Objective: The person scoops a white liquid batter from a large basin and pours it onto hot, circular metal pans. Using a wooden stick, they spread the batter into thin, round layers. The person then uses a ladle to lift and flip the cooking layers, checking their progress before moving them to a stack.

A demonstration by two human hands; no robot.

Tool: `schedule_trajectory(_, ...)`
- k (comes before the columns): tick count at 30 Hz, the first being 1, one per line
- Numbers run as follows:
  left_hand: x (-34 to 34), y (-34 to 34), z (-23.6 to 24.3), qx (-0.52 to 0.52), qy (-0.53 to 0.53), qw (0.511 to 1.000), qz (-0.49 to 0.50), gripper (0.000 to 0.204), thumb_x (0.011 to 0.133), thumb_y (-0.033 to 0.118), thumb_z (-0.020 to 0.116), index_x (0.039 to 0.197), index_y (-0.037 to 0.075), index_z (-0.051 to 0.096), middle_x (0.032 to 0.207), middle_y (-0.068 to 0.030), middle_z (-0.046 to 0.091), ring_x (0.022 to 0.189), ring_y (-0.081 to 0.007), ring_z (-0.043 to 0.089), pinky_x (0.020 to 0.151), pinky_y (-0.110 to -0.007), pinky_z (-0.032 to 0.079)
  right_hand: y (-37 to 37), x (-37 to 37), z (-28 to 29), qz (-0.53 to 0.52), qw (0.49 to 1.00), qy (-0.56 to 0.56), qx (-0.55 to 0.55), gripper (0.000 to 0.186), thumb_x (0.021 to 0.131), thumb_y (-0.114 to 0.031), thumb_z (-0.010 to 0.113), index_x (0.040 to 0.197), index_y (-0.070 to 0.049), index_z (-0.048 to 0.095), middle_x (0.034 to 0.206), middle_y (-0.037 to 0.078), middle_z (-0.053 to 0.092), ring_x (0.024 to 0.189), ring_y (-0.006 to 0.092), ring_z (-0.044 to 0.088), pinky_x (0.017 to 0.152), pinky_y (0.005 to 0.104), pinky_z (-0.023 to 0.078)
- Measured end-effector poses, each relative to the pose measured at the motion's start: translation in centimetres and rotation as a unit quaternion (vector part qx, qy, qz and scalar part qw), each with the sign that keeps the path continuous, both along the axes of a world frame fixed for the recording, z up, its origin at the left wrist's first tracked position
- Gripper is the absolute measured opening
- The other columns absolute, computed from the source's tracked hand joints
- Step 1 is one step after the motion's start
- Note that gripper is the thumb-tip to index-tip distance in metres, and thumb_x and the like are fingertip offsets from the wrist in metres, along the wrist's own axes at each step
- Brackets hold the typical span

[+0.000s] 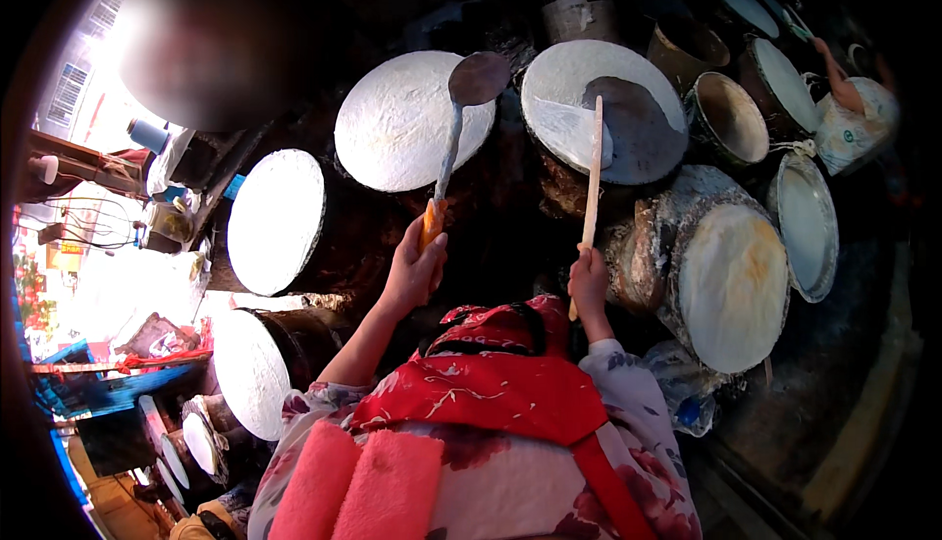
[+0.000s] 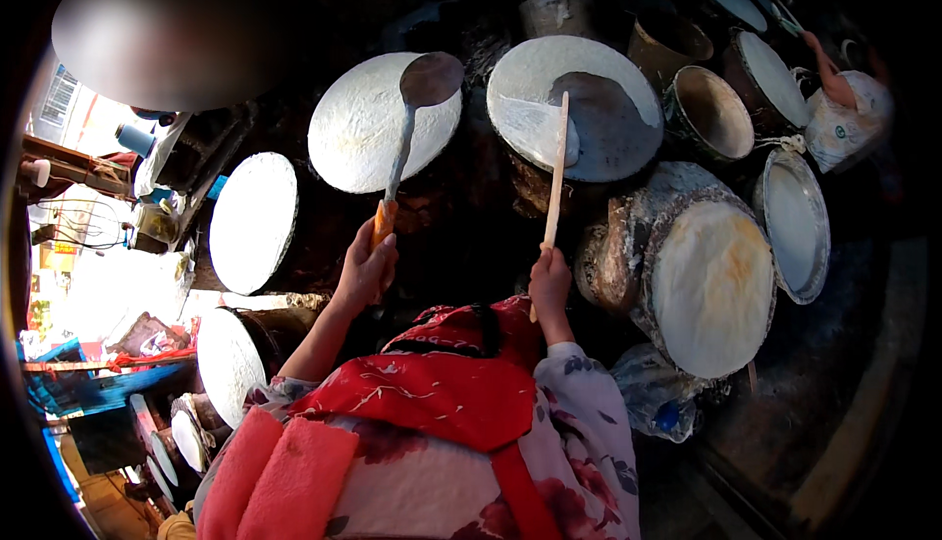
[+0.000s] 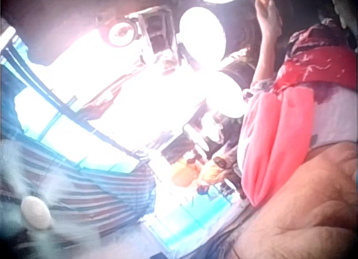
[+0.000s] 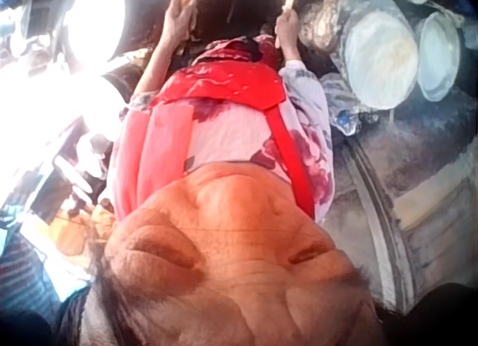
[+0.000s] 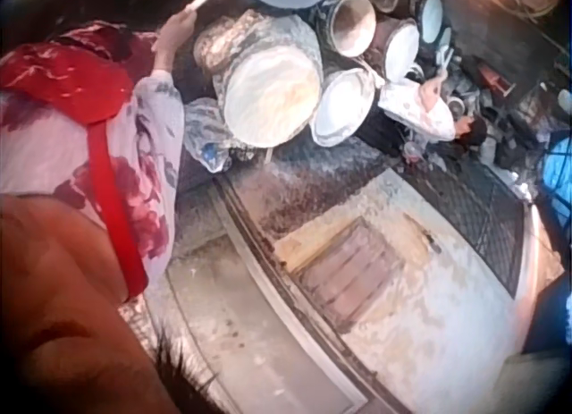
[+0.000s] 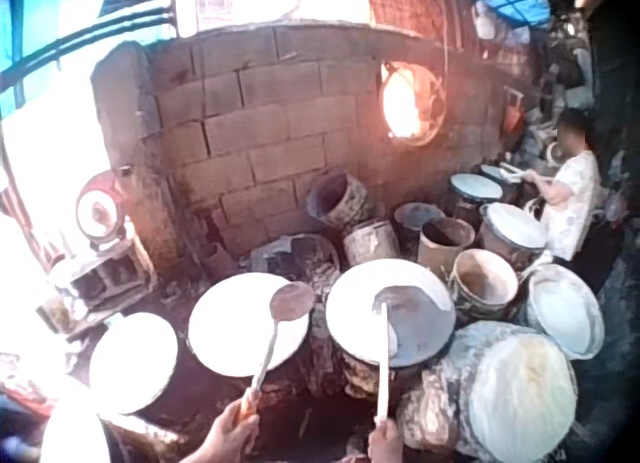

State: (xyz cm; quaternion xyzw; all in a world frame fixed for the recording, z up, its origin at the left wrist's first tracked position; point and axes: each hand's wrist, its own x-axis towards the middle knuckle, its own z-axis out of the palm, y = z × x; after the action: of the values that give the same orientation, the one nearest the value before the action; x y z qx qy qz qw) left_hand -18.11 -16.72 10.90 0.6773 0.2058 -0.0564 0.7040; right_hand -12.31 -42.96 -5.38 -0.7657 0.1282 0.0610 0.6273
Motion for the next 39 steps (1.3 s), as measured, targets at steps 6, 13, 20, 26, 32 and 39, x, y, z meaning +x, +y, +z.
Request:
schedule_trajectory(6,0.7,-0.9,0.1,-0.004,-0.007,1.000,-0.021,0.037,0.096,0.023,0.048,0.129,0.009,0.037,0.062,0.0003,0.044,0.039,-0.0085,0.041,0.037,-0.021,0.035,1.0,1.4,-1.6,0.081,0.968,-0.082,-0.223,0.022,0.093,-0.025,0.048,0.099,-0.008,0.060,0.069,0.016,0.062,0.065,0.0368,0.061,0.056,0.0451,0.047)
schedule_trajectory(13,0.5,-1.5,0.5,-0.012,0.008,0.998,-0.054,0.030,0.097,0.027,0.045,0.119,0.006,0.040,0.061,-0.0010,0.045,0.039,-0.0099,0.042,0.037,-0.022,0.035,-1.8,-0.9,-0.5,0.070,0.980,-0.090,-0.166,0.023,0.092,-0.028,0.048,0.101,-0.009,0.059,0.073,0.021,0.061,0.070,0.0436,0.058,0.061,0.0514,0.046)
schedule_trajectory(20,2.0,-1.1,-1.0,-0.082,-0.012,0.993,-0.085,0.029,0.097,0.031,0.045,0.115,0.009,0.043,0.060,-0.0014,0.045,0.039,-0.0110,0.043,0.037,-0.022,0.035,-8.5,0.7,1.5,0.017,0.996,0.066,-0.049,0.025,0.094,-0.020,0.044,0.109,-0.008,0.060,0.057,0.008,0.054,0.045,0.0181,0.053,0.042,0.0346,0.042)
schedule_trajectory(26,2.6,-2.5,0.2,-0.076,0.036,0.992,-0.093,0.027,0.097,0.032,0.045,0.112,0.009,0.043,0.060,-0.0016,0.045,0.040,-0.0108,0.043,0.036,-0.022,0.034,-10.5,-0.2,-2.3,0.115,0.954,-0.024,-0.274,0.024,0.093,-0.027,0.045,0.104,-0.013,0.061,0.078,0.018,0.063,0.074,0.0401,0.061,0.063,0.0472,0.047)
schedule_trajectory(32,3.6,-3.3,0.1,-0.043,0.032,0.992,-0.113,0.028,0.097,0.032,0.045,0.113,0.010,0.043,0.060,-0.0015,0.044,0.039,-0.0107,0.042,0.037,-0.022,0.035,-11.6,0.2,0.0,0.109,0.951,-0.113,-0.266,0.025,0.093,-0.028,0.045,0.104,-0.011,0.059,0.082,0.019,0.063,0.079,0.0400,0.060,0.067,0.0488,0.047)
schedule_trajectory(39,4.6,-5.2,0.7,-0.050,0.051,0.992,-0.103,0.029,0.098,0.032,0.043,0.114,0.007,0.043,0.059,-0.0012,0.044,0.038,-0.0095,0.041,0.034,-0.021,0.033,-15.6,5.4,-1.0,0.016,0.950,-0.127,-0.284,0.025,0.093,-0.028,0.043,0.088,-0.008,0.055,0.078,0.022,0.061,0.073,0.0431,0.058,0.063,0.0539,0.044)
